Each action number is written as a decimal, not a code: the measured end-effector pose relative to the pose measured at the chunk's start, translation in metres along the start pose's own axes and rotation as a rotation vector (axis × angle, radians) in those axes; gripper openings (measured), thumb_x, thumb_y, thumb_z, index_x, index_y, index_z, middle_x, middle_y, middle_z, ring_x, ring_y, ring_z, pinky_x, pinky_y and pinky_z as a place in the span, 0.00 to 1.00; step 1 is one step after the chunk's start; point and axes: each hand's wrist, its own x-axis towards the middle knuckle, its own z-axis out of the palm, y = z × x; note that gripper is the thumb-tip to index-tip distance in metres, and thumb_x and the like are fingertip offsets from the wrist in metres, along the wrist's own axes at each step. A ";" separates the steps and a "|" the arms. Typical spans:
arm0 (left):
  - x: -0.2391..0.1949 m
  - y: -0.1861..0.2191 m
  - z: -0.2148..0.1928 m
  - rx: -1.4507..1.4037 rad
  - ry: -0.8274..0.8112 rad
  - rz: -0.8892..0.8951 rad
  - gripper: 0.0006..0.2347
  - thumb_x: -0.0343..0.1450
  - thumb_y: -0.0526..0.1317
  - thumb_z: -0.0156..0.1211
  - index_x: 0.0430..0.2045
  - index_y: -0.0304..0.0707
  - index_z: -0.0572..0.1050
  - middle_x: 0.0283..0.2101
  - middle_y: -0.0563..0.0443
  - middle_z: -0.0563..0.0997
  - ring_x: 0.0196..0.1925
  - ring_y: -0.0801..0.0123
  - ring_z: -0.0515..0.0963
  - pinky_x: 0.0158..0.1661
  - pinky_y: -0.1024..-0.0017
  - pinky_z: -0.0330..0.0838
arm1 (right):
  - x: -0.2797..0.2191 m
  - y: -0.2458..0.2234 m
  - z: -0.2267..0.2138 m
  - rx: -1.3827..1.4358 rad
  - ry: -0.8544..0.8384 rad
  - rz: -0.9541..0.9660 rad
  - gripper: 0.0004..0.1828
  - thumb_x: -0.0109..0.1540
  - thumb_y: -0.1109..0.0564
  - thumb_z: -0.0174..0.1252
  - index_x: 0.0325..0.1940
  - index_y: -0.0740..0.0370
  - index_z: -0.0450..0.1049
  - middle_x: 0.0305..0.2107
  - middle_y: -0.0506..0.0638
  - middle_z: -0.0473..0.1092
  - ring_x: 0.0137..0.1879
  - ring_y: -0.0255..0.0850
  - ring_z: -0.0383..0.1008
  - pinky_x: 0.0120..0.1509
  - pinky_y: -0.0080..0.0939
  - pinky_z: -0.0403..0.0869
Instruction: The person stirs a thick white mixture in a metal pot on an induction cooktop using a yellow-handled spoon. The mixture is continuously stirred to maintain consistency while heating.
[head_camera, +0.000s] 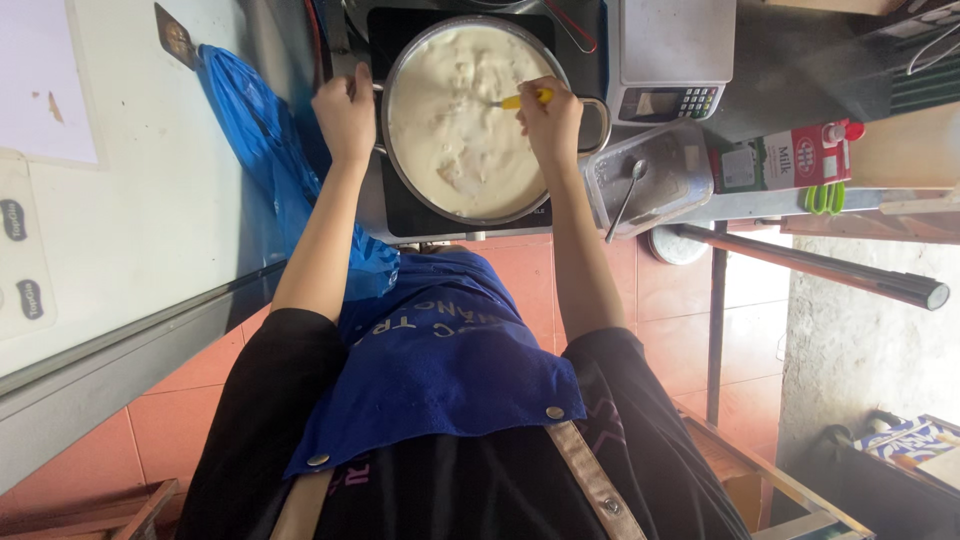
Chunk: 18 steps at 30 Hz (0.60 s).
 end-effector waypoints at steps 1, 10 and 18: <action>0.000 0.000 0.000 0.006 -0.007 -0.013 0.18 0.77 0.43 0.60 0.18 0.27 0.79 0.17 0.43 0.78 0.16 0.68 0.74 0.22 0.68 0.65 | 0.000 0.001 0.001 -0.019 0.034 -0.056 0.08 0.67 0.59 0.61 0.43 0.68 0.80 0.22 0.51 0.77 0.24 0.31 0.76 0.26 0.30 0.74; -0.001 0.001 0.001 -0.019 -0.005 0.002 0.19 0.77 0.42 0.61 0.16 0.28 0.78 0.15 0.46 0.76 0.14 0.71 0.72 0.20 0.69 0.63 | -0.007 0.001 -0.003 -0.045 -0.011 -0.120 0.08 0.66 0.60 0.60 0.43 0.69 0.80 0.24 0.51 0.77 0.22 0.31 0.75 0.26 0.31 0.72; 0.000 0.005 0.000 -0.013 -0.004 -0.046 0.20 0.77 0.41 0.61 0.13 0.27 0.75 0.13 0.46 0.74 0.13 0.71 0.70 0.21 0.69 0.61 | -0.015 -0.008 -0.004 -0.028 -0.061 -0.127 0.07 0.65 0.61 0.61 0.41 0.69 0.80 0.23 0.52 0.77 0.25 0.33 0.77 0.29 0.33 0.73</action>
